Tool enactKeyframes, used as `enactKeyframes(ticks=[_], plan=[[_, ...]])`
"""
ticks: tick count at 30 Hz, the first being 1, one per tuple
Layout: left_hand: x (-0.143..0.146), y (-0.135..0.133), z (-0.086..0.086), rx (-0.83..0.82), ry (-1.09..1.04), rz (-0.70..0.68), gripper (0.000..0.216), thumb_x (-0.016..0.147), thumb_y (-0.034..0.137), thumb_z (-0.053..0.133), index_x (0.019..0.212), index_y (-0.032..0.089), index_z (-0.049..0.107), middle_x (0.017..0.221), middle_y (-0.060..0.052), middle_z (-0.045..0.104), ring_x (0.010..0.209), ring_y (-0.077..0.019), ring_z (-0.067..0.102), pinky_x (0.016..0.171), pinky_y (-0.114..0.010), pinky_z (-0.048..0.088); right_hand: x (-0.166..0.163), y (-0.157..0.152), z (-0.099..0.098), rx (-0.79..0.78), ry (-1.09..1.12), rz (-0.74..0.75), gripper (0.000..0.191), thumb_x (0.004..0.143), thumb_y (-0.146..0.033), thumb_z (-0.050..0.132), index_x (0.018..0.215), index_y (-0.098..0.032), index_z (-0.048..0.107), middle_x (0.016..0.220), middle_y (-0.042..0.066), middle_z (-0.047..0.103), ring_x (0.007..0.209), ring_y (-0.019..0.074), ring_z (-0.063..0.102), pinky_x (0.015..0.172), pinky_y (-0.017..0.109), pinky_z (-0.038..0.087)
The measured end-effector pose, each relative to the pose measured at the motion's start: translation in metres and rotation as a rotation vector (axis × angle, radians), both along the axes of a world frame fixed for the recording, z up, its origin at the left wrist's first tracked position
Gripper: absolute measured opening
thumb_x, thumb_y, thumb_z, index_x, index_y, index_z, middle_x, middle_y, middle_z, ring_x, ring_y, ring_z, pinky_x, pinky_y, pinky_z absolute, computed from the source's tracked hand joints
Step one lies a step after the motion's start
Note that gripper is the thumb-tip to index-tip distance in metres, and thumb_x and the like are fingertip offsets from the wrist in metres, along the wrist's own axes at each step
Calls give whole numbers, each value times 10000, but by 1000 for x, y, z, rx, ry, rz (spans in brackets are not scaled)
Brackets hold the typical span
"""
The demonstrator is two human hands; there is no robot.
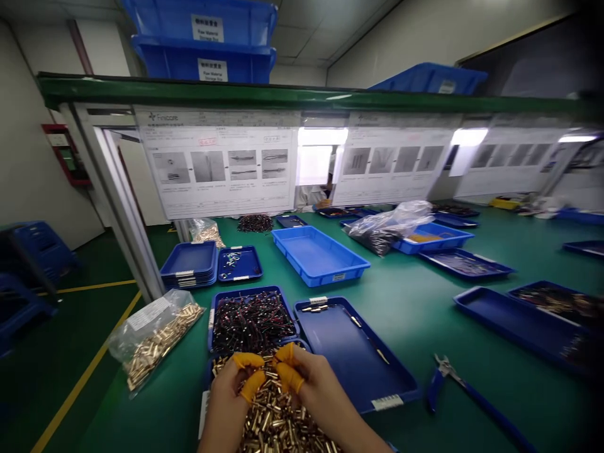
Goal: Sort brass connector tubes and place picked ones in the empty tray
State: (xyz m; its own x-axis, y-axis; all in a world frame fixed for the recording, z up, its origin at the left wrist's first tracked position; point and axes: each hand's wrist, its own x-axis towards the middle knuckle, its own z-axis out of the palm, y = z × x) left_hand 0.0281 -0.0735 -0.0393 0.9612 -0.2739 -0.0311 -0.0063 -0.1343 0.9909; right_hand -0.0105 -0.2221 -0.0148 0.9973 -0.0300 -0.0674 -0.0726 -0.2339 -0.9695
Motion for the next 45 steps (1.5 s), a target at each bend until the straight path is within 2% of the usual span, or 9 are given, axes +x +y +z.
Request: enactKeyframes(ticks=[4, 14, 18, 22, 26, 32, 35, 40, 45], plan=[[2, 3, -6, 23, -148, -31, 197, 747, 295, 539, 882, 170, 611, 932, -68, 580, 903, -192, 550, 817, -300, 453, 0, 1, 1, -267, -23, 31, 220, 772, -248, 424, 596, -118, 405, 579, -25, 440, 552, 5, 313, 495, 114, 192], [0, 4, -6, 52, -272, -83, 165, 787, 204, 514, 895, 196, 639, 962, -60, 556, 849, -161, 509, 763, -267, 431, 0, 6, -1, -353, 16, 101, 192, 778, -223, 407, 675, -110, 523, 621, -7, 486, 584, 26, 320, 534, 141, 184], [-2, 5, -2, 145, -353, -47, 207, 762, 109, 508, 880, 206, 648, 939, -43, 567, 868, -165, 513, 759, -257, 399, 1, 5, -3, -339, 19, 92, 186, 786, -279, 417, 704, -121, 473, 629, -12, 475, 569, 22, 325, 517, 133, 194], [-5, 5, -2, 165, -392, -162, 216, 786, 89, 464, 854, 186, 645, 907, -48, 593, 829, -154, 531, 708, -232, 396, 2, 7, -5, -281, 24, 82, 31, 763, -172, 391, 780, -156, 370, 589, -51, 455, 510, 6, 346, 469, 104, 213], [-7, 3, -7, 226, -295, -231, 135, 809, 148, 466, 830, 148, 600, 843, -50, 605, 799, -165, 542, 692, -244, 388, -1, 8, -6, -241, 68, 114, 29, 764, -169, 342, 736, -174, 339, 512, -74, 448, 395, -3, 350, 386, 87, 217], [-4, 4, -9, 162, -234, -124, 113, 801, 202, 490, 871, 150, 562, 915, -56, 586, 870, -172, 539, 760, -270, 405, 3, -3, -1, -237, -7, 103, 129, 779, -285, 409, 790, -156, 421, 579, -51, 475, 489, 8, 447, 474, 101, 364], [-2, 5, -8, 123, -203, -100, 121, 796, 213, 487, 874, 159, 563, 926, -54, 578, 887, -170, 534, 779, -272, 410, 4, -7, 1, -239, -4, 128, 86, 755, -223, 433, 737, -144, 461, 622, -34, 480, 519, 4, 426, 484, 99, 369], [-5, 6, -7, 220, -230, -145, 95, 769, 126, 467, 785, 143, 559, 823, -42, 578, 777, -153, 520, 673, -234, 376, 3, 1, -3, -248, 43, 122, 73, 735, -153, 420, 670, -135, 447, 579, -40, 497, 464, 2, 467, 454, 95, 368], [-7, 7, -11, 260, -226, -168, 137, 715, 39, 443, 718, 137, 538, 783, -36, 566, 741, -137, 498, 635, -208, 337, 8, 7, -10, 68, 193, 162, 397, 628, -451, 627, 630, -131, 392, 506, -53, 505, 354, 6, 452, 355, 96, 351]])
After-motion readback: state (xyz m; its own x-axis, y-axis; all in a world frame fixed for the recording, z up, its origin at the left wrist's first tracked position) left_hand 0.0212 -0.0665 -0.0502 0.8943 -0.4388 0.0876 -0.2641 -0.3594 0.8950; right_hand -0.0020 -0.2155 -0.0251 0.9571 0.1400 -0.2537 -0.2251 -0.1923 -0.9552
